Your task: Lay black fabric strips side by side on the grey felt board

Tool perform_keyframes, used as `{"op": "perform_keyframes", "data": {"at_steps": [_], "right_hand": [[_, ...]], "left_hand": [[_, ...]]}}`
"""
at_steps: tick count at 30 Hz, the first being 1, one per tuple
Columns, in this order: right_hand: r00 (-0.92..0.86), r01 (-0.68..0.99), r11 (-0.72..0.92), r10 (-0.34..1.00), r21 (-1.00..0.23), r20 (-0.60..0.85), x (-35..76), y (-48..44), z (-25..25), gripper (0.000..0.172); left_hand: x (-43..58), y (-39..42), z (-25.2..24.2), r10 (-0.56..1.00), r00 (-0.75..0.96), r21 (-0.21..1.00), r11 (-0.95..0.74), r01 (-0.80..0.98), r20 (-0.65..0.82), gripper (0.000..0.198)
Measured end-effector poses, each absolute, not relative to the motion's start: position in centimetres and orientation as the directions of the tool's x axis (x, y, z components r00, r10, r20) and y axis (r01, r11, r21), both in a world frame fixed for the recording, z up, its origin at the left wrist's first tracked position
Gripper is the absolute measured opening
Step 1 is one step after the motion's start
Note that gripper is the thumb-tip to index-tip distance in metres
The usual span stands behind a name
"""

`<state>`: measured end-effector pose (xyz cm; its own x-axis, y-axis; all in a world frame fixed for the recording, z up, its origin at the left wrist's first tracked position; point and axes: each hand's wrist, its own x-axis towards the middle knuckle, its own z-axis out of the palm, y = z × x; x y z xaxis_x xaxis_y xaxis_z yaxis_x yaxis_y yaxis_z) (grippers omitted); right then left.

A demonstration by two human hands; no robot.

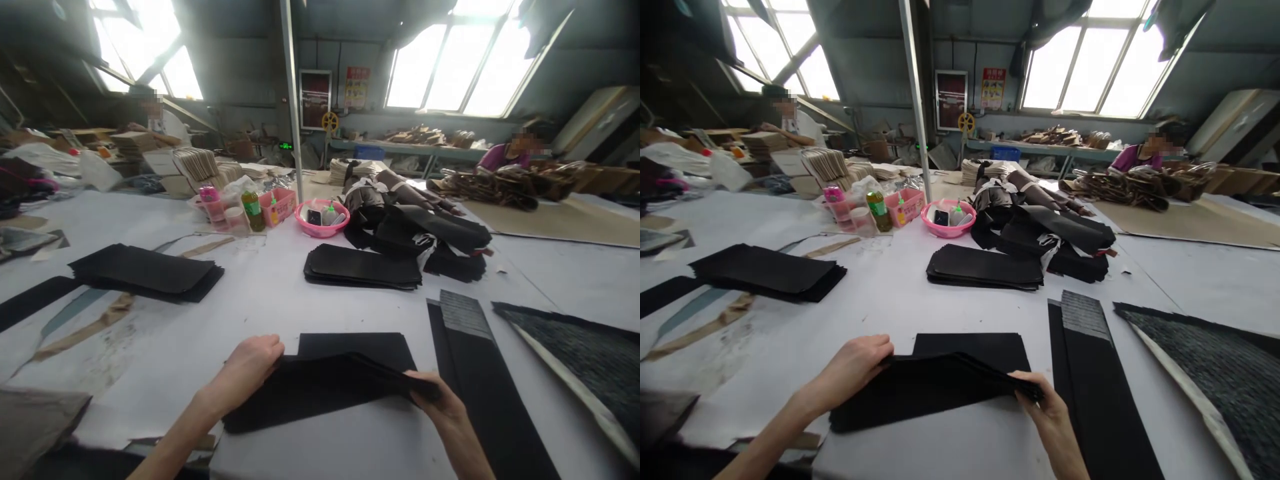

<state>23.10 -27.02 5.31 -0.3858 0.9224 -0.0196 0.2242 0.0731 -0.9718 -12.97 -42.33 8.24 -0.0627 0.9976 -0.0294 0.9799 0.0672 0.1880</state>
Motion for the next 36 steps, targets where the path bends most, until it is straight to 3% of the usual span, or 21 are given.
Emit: {"op": "perform_keyframes", "data": {"at_steps": [6,13,17,19,21,23,27,33,36], "right_hand": [[-0.210,0.162,0.018,0.977,-0.987,-0.017,24.4,-26.5,4.9,0.030],[-0.197,0.133,-0.057,0.977,-0.989,-0.083,26.2,-26.6,2.7,0.031],[-0.101,-0.021,-0.110,0.989,-0.994,-0.108,27.3,-26.5,2.2,0.032],[-0.076,-0.089,-0.121,0.990,-0.989,-0.115,27.7,-26.5,2.2,0.031],[-0.068,-0.043,-0.131,0.989,-0.990,-0.128,27.7,-26.5,2.3,0.033],[-0.113,0.086,-0.120,0.985,-0.989,-0.130,27.4,-26.6,2.3,0.034],[-0.288,0.200,-0.058,0.951,-0.978,-0.115,26.6,-26.6,2.3,0.026],[-0.293,-0.009,-0.036,0.956,-0.999,-0.032,27.8,-26.0,2.0,0.019],[-0.353,0.098,-0.021,0.934,-0.995,-0.055,28.2,-26.1,1.7,0.027]], "left_hand": [[-13.2,-42.8,10.8,0.998,0.004,0.343,0.015,0.939,-0.057,0.010],[-14.0,-44.3,9.8,0.987,-0.035,0.248,0.075,0.966,-0.159,0.017],[-14.7,-46.0,12.4,0.996,-0.002,0.385,0.038,0.922,-0.094,0.011],[-14.9,-47.0,12.8,0.999,-0.023,0.527,0.038,0.849,-0.034,0.009],[-14.8,-47.8,11.1,0.994,-0.104,0.720,0.083,0.689,-0.015,0.013],[-14.2,-48.3,7.8,0.968,-0.230,0.841,0.204,0.501,-0.098,0.021],[-12.5,-48.5,2.6,0.925,-0.338,0.864,0.308,0.399,-0.173,0.023],[-13.4,-49.2,6.5,0.979,-0.194,0.909,0.029,0.416,0.058,0.013],[-14.5,-49.8,6.4,0.979,-0.162,0.920,-0.054,0.388,0.126,0.017]]}}
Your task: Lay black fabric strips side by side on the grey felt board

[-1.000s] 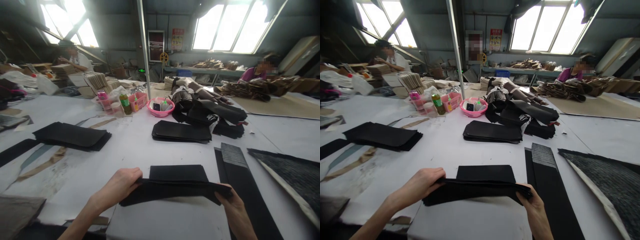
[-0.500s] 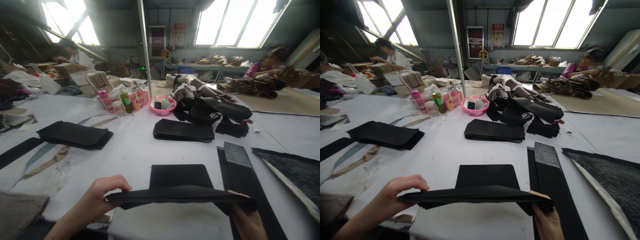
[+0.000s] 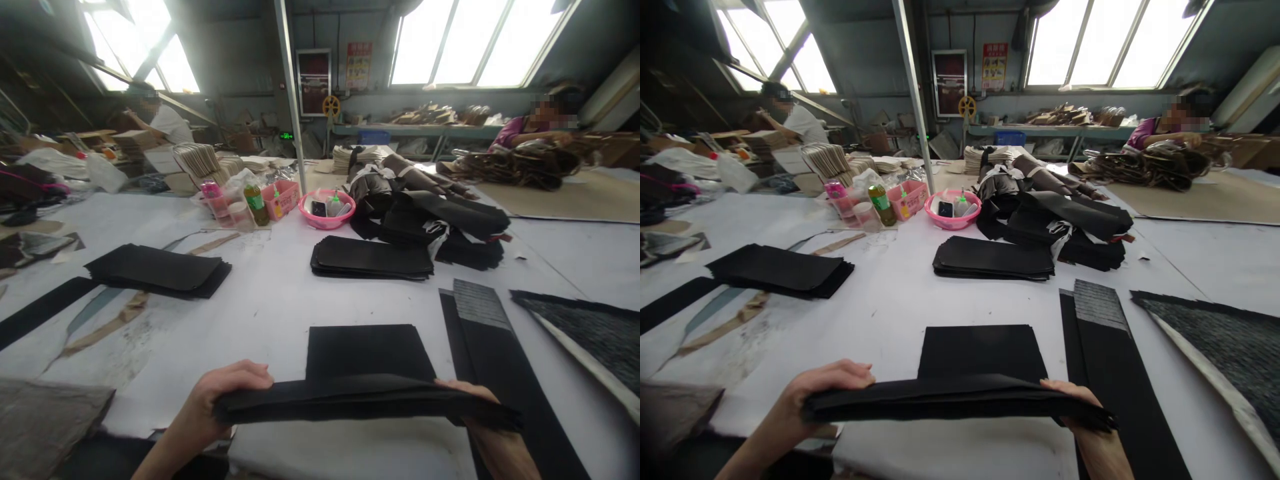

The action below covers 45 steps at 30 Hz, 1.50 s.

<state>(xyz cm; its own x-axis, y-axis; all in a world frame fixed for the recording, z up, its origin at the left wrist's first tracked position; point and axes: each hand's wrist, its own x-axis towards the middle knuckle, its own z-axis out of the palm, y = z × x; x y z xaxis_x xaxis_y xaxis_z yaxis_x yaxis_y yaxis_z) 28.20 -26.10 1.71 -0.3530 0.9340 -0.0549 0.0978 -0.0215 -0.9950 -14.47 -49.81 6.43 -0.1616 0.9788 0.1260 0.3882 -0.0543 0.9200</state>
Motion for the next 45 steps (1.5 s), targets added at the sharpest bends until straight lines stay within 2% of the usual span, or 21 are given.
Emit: {"op": "perform_keyframes", "data": {"at_steps": [2,3,6,10,13,15,18,20,22,24,25,28,31,34,36,39,41,43,45], "right_hand": [[-0.400,0.222,-0.017,0.910,-0.975,-0.107,27.9,-26.2,1.4,0.036],[-0.427,0.237,-0.015,0.897,-0.971,-0.118,27.6,-26.3,1.3,0.034],[-0.468,0.133,-0.016,0.880,-0.991,-0.077,26.6,-26.4,0.8,0.015],[-0.417,0.134,-0.064,0.901,-0.989,-0.115,26.3,-26.3,1.0,0.016],[-0.356,0.245,-0.088,0.918,-0.965,-0.174,26.7,-26.3,1.2,0.028],[-0.273,0.304,-0.133,0.937,-0.943,-0.220,26.8,-26.5,1.1,0.038],[-0.165,0.244,-0.194,0.957,-0.950,-0.238,27.1,-26.6,0.6,0.042],[-0.188,0.148,-0.182,0.960,-0.972,-0.209,27.5,-26.7,0.2,0.038],[-0.262,0.100,-0.143,0.951,-0.985,-0.165,27.9,-26.7,-0.1,0.032],[-0.334,0.114,-0.095,0.934,-0.989,-0.128,28.3,-26.7,0.0,0.028],[-0.366,0.136,-0.076,0.922,-0.988,-0.121,28.3,-26.7,0.3,0.027],[-0.392,0.218,-0.058,0.909,-0.974,-0.142,28.1,-27.0,1.3,0.028],[-0.364,0.271,-0.064,0.917,-0.960,-0.164,27.4,-27.3,2.3,0.028],[-0.334,0.302,-0.083,0.924,-0.950,-0.187,26.4,-27.4,2.5,0.037],[-0.330,0.270,-0.075,0.929,-0.960,-0.166,26.0,-27.3,2.4,0.035],[-0.299,0.226,-0.059,0.946,-0.972,-0.127,26.0,-27.2,2.4,0.026],[-0.295,0.181,-0.063,0.948,-0.982,-0.115,26.3,-27.3,2.7,0.022],[-0.341,0.059,-0.085,0.935,-0.995,-0.100,26.6,-27.7,3.2,0.015],[-0.376,-0.050,-0.121,0.922,-0.991,-0.094,26.6,-28.1,3.6,0.020]], "left_hand": [[-14.6,-50.1,4.3,0.963,-0.262,0.951,0.018,0.310,0.067,0.024],[-14.5,-50.1,3.1,0.946,-0.323,0.964,0.086,0.252,0.000,0.026],[-13.9,-50.2,0.2,0.880,-0.456,0.974,0.200,0.105,-0.132,0.017],[-13.7,-50.0,0.8,0.839,-0.507,0.956,0.280,0.090,-0.198,0.021],[-14.1,-49.4,3.2,0.858,-0.486,0.941,0.286,0.182,-0.167,0.022],[-14.3,-48.7,5.3,0.890,-0.449,0.937,0.219,0.272,-0.077,0.017],[-14.5,-48.0,7.6,0.936,-0.331,0.940,0.001,0.341,0.118,0.009],[-14.5,-48.0,7.7,0.937,-0.281,0.953,-0.128,0.275,0.207,0.011],[-14.2,-48.1,6.1,0.936,-0.312,0.981,-0.122,0.153,0.165,0.018],[-13.8,-48.2,3.5,0.929,-0.371,0.998,0.020,0.053,0.002,0.028],[-13.7,-48.2,2.2,0.918,-0.396,0.998,0.052,0.044,-0.030,0.025],[-13.5,-47.9,-0.1,0.916,-0.401,0.995,0.050,0.087,-0.011,0.026],[-13.8,-47.5,0.3,0.947,-0.322,0.977,0.055,0.204,0.013,0.024],[-14.2,-46.9,1.0,0.964,-0.263,0.959,0.049,0.279,0.027,0.020],[-14.2,-46.5,1.1,0.952,-0.306,0.957,0.069,0.281,0.021,0.017],[-14.0,-46.3,1.2,0.905,-0.426,0.960,0.126,0.252,-0.007,0.023],[-13.9,-46.7,1.7,0.899,-0.438,0.970,0.115,0.214,-0.010,0.026],[-14.0,-47.3,2.3,0.915,-0.404,0.991,0.061,0.119,-0.008,0.028],[-14.2,-47.7,2.6,0.921,-0.388,0.999,0.027,-0.017,-0.031,0.039]]}}
